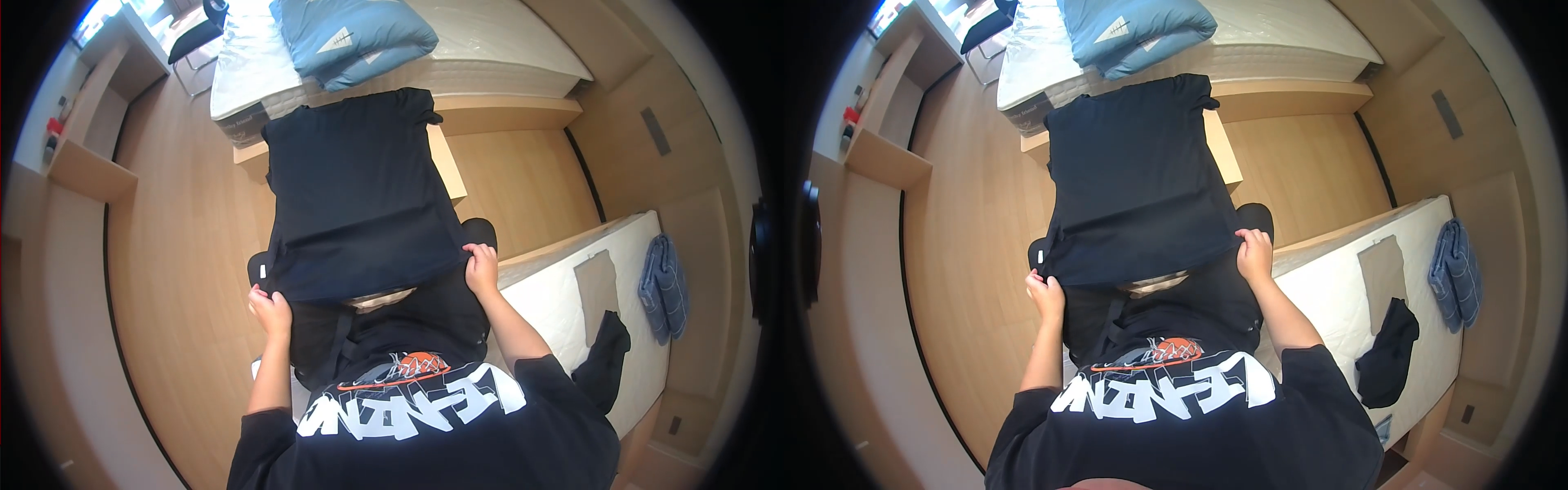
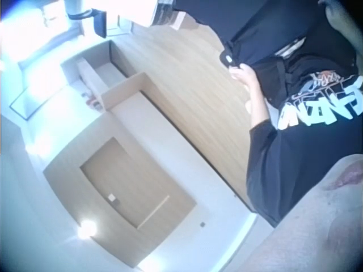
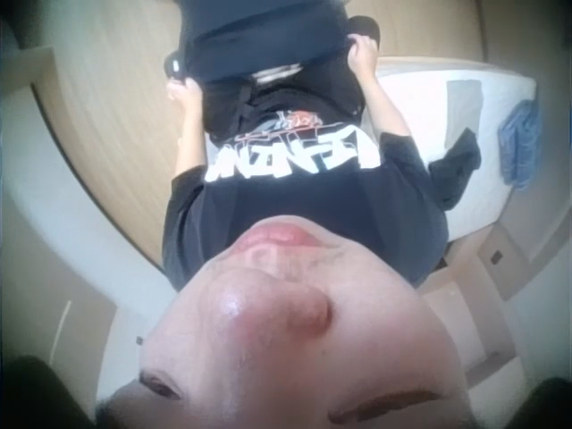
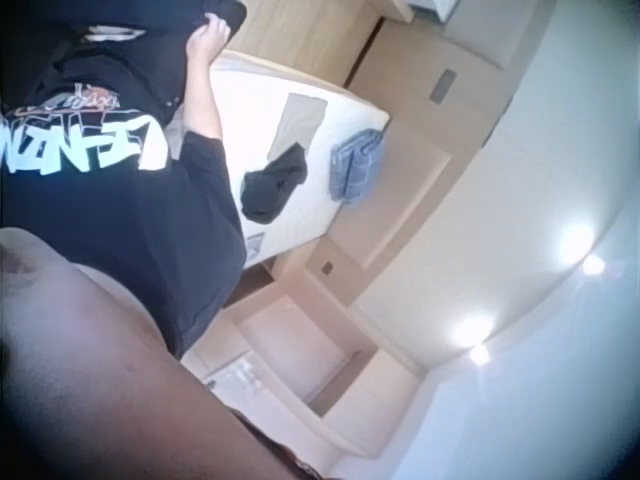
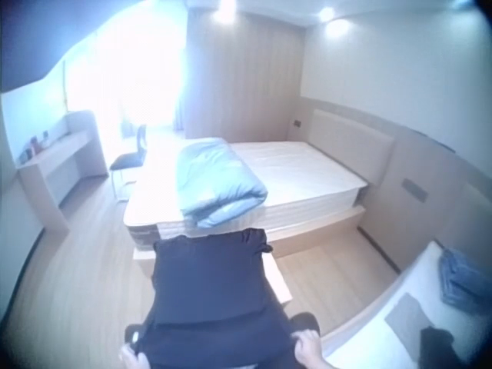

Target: The person folds a black t-shirt on a small wooden table. They spread the shirt out, align the edges, and fold the sleeves and body together.

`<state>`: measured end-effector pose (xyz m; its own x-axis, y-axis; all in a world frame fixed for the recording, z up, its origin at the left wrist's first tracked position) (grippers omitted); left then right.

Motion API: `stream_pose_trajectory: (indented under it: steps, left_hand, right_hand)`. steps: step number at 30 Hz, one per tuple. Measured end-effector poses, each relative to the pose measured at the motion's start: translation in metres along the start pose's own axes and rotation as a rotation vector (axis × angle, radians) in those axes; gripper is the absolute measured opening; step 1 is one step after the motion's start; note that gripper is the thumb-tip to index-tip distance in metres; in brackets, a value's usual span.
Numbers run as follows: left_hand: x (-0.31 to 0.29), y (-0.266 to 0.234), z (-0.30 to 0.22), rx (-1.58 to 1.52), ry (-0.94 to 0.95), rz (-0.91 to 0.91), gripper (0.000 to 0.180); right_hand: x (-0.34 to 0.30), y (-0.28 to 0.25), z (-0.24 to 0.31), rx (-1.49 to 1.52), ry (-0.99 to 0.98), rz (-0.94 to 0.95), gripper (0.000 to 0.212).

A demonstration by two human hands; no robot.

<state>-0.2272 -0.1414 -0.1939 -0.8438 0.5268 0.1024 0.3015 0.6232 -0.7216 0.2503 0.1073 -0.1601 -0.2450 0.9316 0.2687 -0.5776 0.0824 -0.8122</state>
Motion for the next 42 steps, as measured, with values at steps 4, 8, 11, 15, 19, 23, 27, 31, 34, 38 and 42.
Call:
stream_pose_trajectory:
  steps: [4, 8, 11, 15, 19, 23, 27, 31, 34, 38, 42]
  left_hand:
    - [0.002, -0.004, -0.007, 0.142, -0.025, 0.052, 0.024]
    - [0.0, -0.001, -0.006, 0.23, -0.17, 0.153, 0.025]
    - [0.003, 0.009, 0.015, 0.042, -0.145, 0.094, 0.024]
    - [-0.005, 0.014, 0.006, -0.142, 0.059, 0.053, 0.029]
    - [-0.012, 0.011, 0.002, -0.33, 0.081, 0.187, 0.059]
    - [-0.025, -0.004, 0.0, -0.426, 0.204, 0.284, 0.077]
    - [-0.033, -0.015, -0.013, -0.265, 0.315, 0.287, 0.084]
    - [-0.032, -0.008, -0.003, -0.127, 0.222, 0.295, 0.064]
    - [-0.029, -0.007, -0.005, -0.097, 0.257, 0.284, 0.062]
    - [-0.028, -0.007, -0.008, -0.071, 0.31, 0.294, 0.061]
    - [-0.024, -0.006, -0.004, -0.116, 0.308, 0.312, 0.059]
  right_hand:
    - [0.004, 0.0, -0.006, 0.001, 0.003, -0.035, 0.024]
    - [0.002, -0.004, -0.011, 0.046, 0.003, -0.05, 0.025]
    - [-0.001, -0.004, -0.021, 0.067, 0.019, -0.045, 0.027]
    - [0.0, 0.002, -0.023, 0.081, 0.009, -0.052, 0.028]
    - [0.007, 0.015, -0.018, 0.049, 0.009, 0.0, 0.028]
    - [0.008, 0.018, -0.012, 0.074, -0.013, 0.026, 0.028]
    - [0.008, 0.02, -0.012, 0.086, -0.001, 0.049, 0.029]
    - [0.01, 0.02, -0.013, 0.095, -0.004, 0.049, 0.029]
    - [0.01, 0.022, -0.013, 0.091, 0.003, 0.075, 0.03]
    - [0.01, 0.019, -0.012, 0.088, 0.01, 0.066, 0.029]
    - [0.01, 0.019, -0.011, 0.099, 0.015, 0.062, 0.028]
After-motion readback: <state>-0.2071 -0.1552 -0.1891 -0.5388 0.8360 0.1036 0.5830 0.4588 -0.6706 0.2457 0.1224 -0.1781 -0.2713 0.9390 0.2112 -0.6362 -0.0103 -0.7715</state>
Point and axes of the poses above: each hand's wrist, its own x-axis towards the middle knuckle, its own y-axis out of the palm, z = x × y, the point moved 8 cm from there along x, towards the middle knuckle, and after that the axes turned 2 degrees about y, right-handed, at the moved point
